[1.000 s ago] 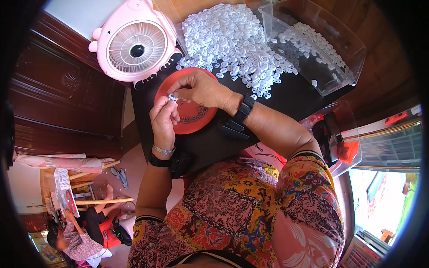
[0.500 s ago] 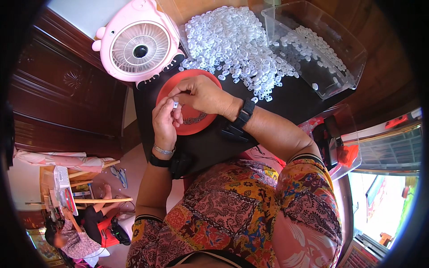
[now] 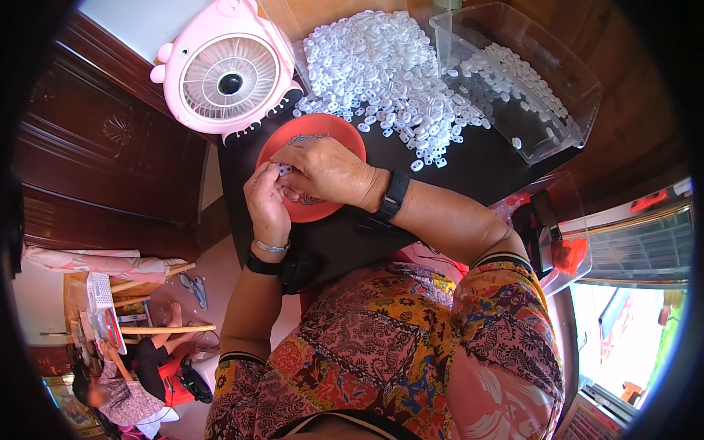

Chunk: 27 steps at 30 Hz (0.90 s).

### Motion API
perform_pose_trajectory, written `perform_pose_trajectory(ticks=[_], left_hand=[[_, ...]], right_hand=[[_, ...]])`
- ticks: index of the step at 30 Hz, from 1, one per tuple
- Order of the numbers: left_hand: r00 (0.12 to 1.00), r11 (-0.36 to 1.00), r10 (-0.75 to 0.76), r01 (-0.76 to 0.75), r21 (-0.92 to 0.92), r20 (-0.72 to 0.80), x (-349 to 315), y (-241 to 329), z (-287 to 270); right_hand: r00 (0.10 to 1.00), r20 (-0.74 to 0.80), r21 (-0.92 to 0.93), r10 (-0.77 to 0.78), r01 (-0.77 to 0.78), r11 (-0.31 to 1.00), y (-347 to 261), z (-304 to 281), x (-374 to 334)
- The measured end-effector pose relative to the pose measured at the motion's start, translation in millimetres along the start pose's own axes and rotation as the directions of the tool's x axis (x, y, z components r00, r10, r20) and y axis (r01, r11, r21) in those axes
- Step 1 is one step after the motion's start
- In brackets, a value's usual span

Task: Assembling small metal components into plastic housings at a workbench.

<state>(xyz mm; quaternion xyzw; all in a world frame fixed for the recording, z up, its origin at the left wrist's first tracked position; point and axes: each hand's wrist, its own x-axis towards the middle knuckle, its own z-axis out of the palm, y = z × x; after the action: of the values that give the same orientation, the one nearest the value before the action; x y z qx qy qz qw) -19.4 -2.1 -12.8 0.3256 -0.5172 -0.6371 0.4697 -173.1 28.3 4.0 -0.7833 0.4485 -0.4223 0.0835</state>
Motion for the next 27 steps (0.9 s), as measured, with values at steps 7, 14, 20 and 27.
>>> perform_pose_trajectory(ticks=[7, 14, 20, 27], left_hand=[[0.999, 0.998, 0.046, -0.046, 0.05, -0.012, -2.8, 0.2, 4.0], [0.995, 0.994, 0.096, -0.096, 0.051, 0.008, -8.1, 2.2, 6.1], [0.993, 0.991, 0.116, -0.115, 0.069, -0.023, -8.9, 0.2, 7.7], [0.983, 0.983, 0.181, -0.181, 0.039, -0.005, -4.8, 1.6, 6.5]], right_hand=[[1.0, 0.01, 0.088, 0.019, -0.02, 0.996, -2.0, -3.3, 0.0], [1.0, 0.007, 0.151, -0.005, 0.004, 0.989, -7.6, -6.8, 0.8], [0.998, -0.06, 0.141, -0.003, 0.012, 0.99, -9.0, -3.4, 0.4], [0.944, -0.33, -0.038, -0.024, 0.012, 0.999, -12.1, -37.0, 8.0]])
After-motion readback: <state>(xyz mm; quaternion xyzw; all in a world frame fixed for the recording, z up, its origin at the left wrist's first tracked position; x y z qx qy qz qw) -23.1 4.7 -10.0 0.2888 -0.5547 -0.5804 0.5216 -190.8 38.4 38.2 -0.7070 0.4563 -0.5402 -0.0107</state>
